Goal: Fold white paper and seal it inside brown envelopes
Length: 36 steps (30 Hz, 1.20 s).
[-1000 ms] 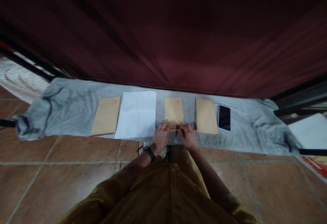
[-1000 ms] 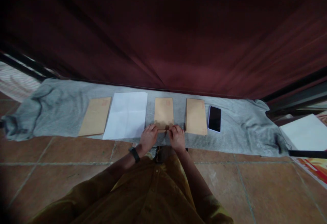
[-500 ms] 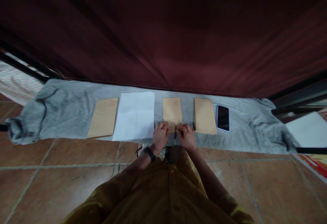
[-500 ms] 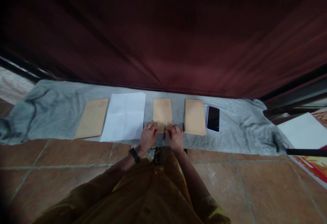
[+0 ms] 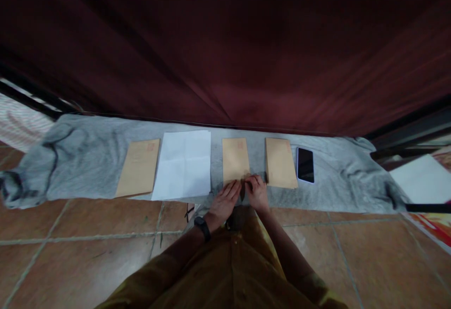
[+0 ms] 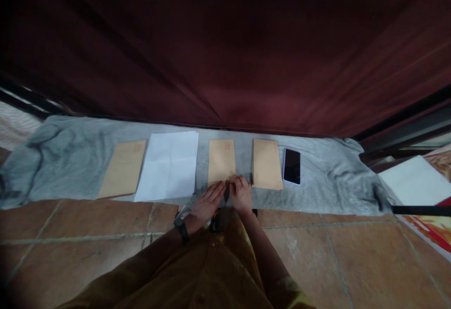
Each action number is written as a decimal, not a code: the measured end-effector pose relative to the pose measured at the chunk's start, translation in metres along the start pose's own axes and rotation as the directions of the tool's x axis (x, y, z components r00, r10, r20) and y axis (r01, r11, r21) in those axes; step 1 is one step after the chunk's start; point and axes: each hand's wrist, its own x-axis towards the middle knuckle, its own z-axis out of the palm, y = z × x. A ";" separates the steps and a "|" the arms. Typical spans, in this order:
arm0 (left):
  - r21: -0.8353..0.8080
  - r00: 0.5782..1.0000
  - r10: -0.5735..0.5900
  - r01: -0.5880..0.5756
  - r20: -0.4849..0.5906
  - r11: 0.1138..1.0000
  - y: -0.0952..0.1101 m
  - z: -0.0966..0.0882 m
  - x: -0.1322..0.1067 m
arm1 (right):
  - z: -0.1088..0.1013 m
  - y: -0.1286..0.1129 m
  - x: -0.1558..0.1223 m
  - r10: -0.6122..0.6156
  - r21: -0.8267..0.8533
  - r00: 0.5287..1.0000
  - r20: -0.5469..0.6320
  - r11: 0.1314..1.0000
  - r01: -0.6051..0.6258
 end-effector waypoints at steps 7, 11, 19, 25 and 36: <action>-0.074 0.997 -0.045 0.041 -0.063 0.996 0.003 0.007 -0.007 | 0.000 -0.002 -0.006 -0.046 -0.015 0.998 -0.043 0.999 0.045; -0.081 0.998 -0.041 0.037 -0.042 0.996 0.005 0.013 -0.009 | -0.001 -0.013 -0.021 -0.217 -0.003 0.975 0.038 0.976 0.218; -0.027 0.998 -0.022 0.023 0.055 0.999 0.008 0.015 -0.011 | -0.002 -0.019 -0.045 -0.296 -0.030 0.940 0.171 0.952 0.305; 0.001 0.997 -0.033 0.033 0.065 0.999 0.010 0.008 -0.014 | -0.003 -0.012 -0.046 -0.267 -0.087 0.948 0.172 0.955 0.284; 0.037 0.988 -0.083 0.078 0.127 0.996 0.012 0.003 -0.020 | -0.002 -0.008 -0.054 -0.220 -0.160 0.969 0.111 0.959 0.236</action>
